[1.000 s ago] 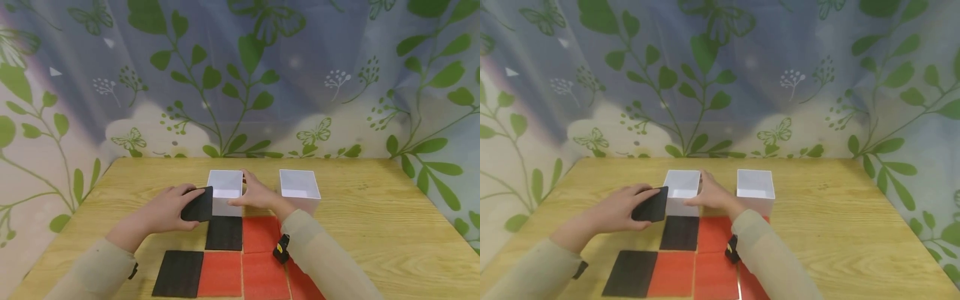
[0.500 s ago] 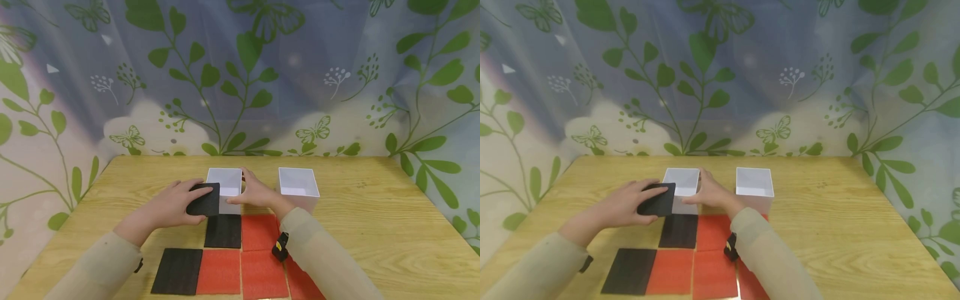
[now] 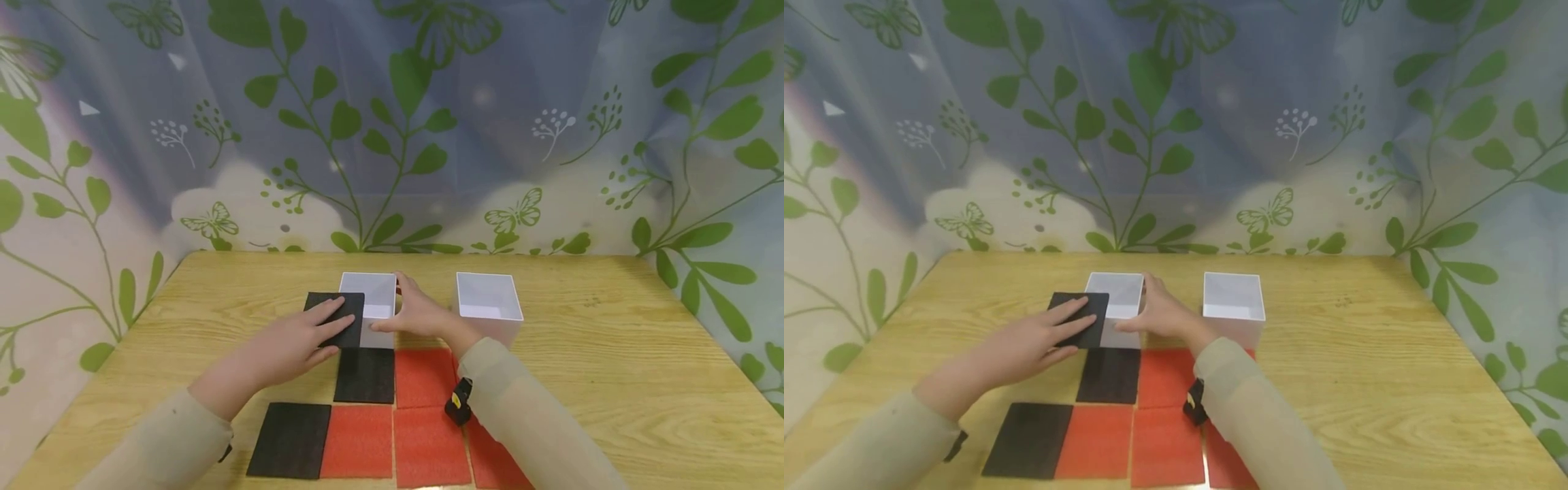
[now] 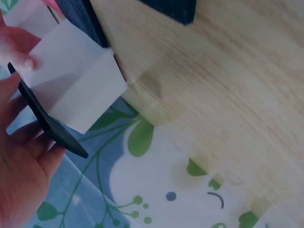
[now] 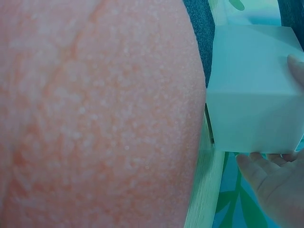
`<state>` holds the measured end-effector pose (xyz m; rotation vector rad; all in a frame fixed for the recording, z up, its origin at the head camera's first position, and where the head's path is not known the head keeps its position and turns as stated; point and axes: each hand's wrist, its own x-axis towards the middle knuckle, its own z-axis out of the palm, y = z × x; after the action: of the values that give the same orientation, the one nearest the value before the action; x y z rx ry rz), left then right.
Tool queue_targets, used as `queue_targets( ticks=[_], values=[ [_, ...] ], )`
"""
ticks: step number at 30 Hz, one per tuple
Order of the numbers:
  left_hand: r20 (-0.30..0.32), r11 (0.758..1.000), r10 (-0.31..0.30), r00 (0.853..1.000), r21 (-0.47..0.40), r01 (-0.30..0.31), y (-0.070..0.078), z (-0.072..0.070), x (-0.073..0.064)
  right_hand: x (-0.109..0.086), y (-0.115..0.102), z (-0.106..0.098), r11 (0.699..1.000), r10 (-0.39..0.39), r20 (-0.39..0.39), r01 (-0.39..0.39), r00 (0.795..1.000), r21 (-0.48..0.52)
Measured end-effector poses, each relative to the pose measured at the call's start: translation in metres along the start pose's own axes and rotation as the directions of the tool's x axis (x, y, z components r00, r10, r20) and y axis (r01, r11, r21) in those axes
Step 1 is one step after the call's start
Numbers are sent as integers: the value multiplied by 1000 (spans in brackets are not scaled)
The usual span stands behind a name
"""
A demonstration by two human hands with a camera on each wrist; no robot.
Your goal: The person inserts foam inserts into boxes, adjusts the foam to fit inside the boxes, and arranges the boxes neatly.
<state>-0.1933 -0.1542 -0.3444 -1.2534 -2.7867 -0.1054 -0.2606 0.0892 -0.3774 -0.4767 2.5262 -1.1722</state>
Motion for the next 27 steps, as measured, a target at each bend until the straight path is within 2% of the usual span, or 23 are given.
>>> queue_targets(
  ticks=[6,13,18,27],
  values=[
    [-80,998,20,997,57,-15,9,8,3,-3,0,0,1000,4,-4,-4,1000,-1],
    [-66,998,-43,997,32,45,14,15,11,-2,0,1,1000,-13,-8,13,1000,12],
    [-76,997,-63,995,32,66,14,19,15,-1,0,1,1000,-9,-5,9,1000,27],
    [-159,995,-93,983,9,95,17,29,23,1,1,2,998,-52,-28,53,998,41]
  ],
)
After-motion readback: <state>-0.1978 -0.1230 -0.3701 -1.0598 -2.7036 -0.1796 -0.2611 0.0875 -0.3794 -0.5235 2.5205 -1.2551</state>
